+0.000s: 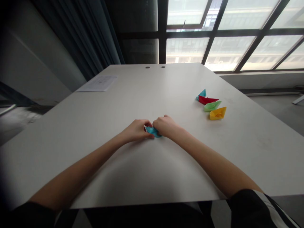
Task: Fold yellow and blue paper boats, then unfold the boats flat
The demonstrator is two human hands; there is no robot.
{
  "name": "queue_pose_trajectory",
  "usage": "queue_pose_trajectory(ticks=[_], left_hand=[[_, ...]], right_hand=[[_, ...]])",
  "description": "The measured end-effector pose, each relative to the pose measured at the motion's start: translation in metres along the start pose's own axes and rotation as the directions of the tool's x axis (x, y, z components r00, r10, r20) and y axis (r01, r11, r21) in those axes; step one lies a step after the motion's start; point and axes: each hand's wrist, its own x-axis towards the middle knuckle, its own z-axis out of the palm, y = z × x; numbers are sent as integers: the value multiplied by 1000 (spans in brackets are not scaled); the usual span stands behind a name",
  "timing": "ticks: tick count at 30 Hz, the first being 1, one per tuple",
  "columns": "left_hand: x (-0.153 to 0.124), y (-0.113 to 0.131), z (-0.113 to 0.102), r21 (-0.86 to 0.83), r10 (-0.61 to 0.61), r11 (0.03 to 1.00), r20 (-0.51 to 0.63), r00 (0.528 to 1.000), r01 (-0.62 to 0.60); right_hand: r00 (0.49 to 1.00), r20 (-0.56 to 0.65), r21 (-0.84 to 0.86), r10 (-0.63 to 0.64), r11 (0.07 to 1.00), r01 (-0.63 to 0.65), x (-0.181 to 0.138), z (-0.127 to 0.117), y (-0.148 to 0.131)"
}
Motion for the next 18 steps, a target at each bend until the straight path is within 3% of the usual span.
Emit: queue_pose_trajectory(ticks=[6,9,11,14,18], left_hand=[[-1,-5,2,-5,70,998,-12,997,-70],[-1,-6,1,21,93,996,-33,995,-92],[-1,-7,1,44,100,994,-50,994,-98],[-2,-9,-1,79,99,993,-81,992,-92],[-6,-7,-6,146,52,988,-73,996,-41]], right_hand=[[997,-81,52,-16,998,21,-4,3,8],[986,-157,227,-56,970,91,-10,5,20],[959,-278,353,-58,922,158,-15,8,29],[915,-400,478,47,863,165,-23,14,43],[886,-440,555,144,820,142,-36,30,55]])
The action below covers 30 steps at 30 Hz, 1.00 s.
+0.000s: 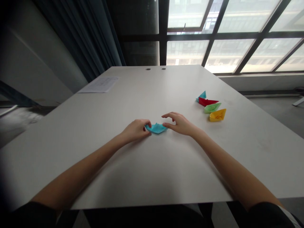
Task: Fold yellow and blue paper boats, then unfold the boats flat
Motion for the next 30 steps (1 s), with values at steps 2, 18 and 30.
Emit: queue_pose_trajectory(ticks=[2,18,30], left_hand=[[-2,3,-3,29,-26,999,-4,1000,26],[-5,10,-6,159,128,979,-14,992,-124],[1,1,-2,3,141,990,-7,990,-140]], right_hand=[[1000,-8,35,5,999,-5,-8,3,8],[989,-27,-98,-146,985,143,-14,12,2],[988,154,-330,-7,942,58,-1,9,-12]])
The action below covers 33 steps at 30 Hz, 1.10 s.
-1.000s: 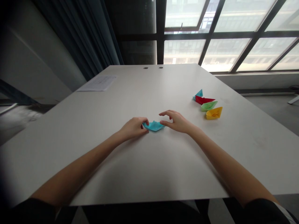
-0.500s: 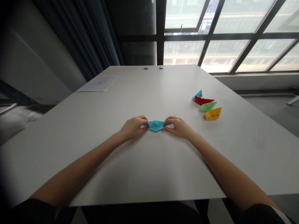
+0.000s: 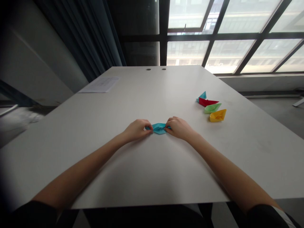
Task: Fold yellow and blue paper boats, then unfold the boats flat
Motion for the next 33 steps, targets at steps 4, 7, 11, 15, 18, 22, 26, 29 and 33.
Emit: queue_pose_trajectory(ticks=[4,7,11,15,18,22,26,29,33], left_hand=[[1,-1,0,-51,-3,999,7,1000,3],[1,-2,1,-64,-10,998,15,1000,11],[2,-3,4,-79,-3,997,20,1000,4],[2,-3,5,-80,1,997,34,999,1],[0,-1,3,-61,-2,998,39,999,4],[0,1,-1,-16,-18,1000,46,999,19],[2,-1,0,-4,-24,1000,52,998,24],[2,-3,2,1,-23,1000,55,998,23],[2,-5,4,-14,-19,1000,53,998,20]], right_hand=[[998,17,-64,56,996,-55,5,-2,0],[998,2,-101,68,993,-67,7,-4,-2],[999,27,-153,39,988,-34,10,-5,-3],[992,116,-205,55,978,-30,16,-6,-6],[982,178,-254,64,967,-17,24,-11,-12],[978,210,-240,-14,969,66,32,-18,-21],[964,237,-159,-124,974,165,37,-17,-26],[954,267,-145,-137,973,180,40,-13,-27],[953,281,-151,-116,975,163,42,-11,-27]])
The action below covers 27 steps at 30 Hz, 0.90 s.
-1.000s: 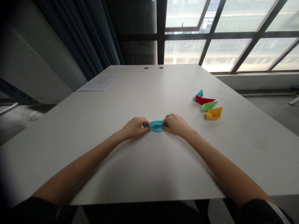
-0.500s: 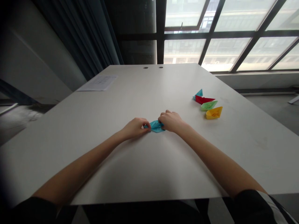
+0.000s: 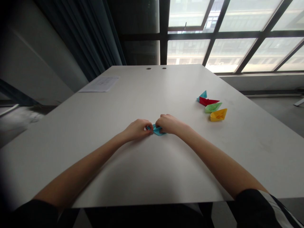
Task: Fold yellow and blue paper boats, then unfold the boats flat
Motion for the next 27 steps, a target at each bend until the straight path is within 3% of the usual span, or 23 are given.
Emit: queue_pose_trajectory(ticks=[5,12,16,20,27], left_hand=[[-1,-2,0,-35,-8,999,-7,1000,8],[-2,-4,0,-159,-40,987,-44,998,33],[-3,0,-4,-123,-9,992,-43,999,3],[-4,3,-9,-83,14,996,-44,999,-18],[-4,4,-11,-71,43,996,-37,998,-45]], right_hand=[[999,28,-68,26,997,-24,4,-1,-1],[999,-13,-36,53,998,-53,0,-4,-4],[999,-51,97,8,995,-3,-10,-3,0],[986,-161,256,-52,962,93,-21,-1,8],[960,-270,417,71,908,50,-41,2,27]])
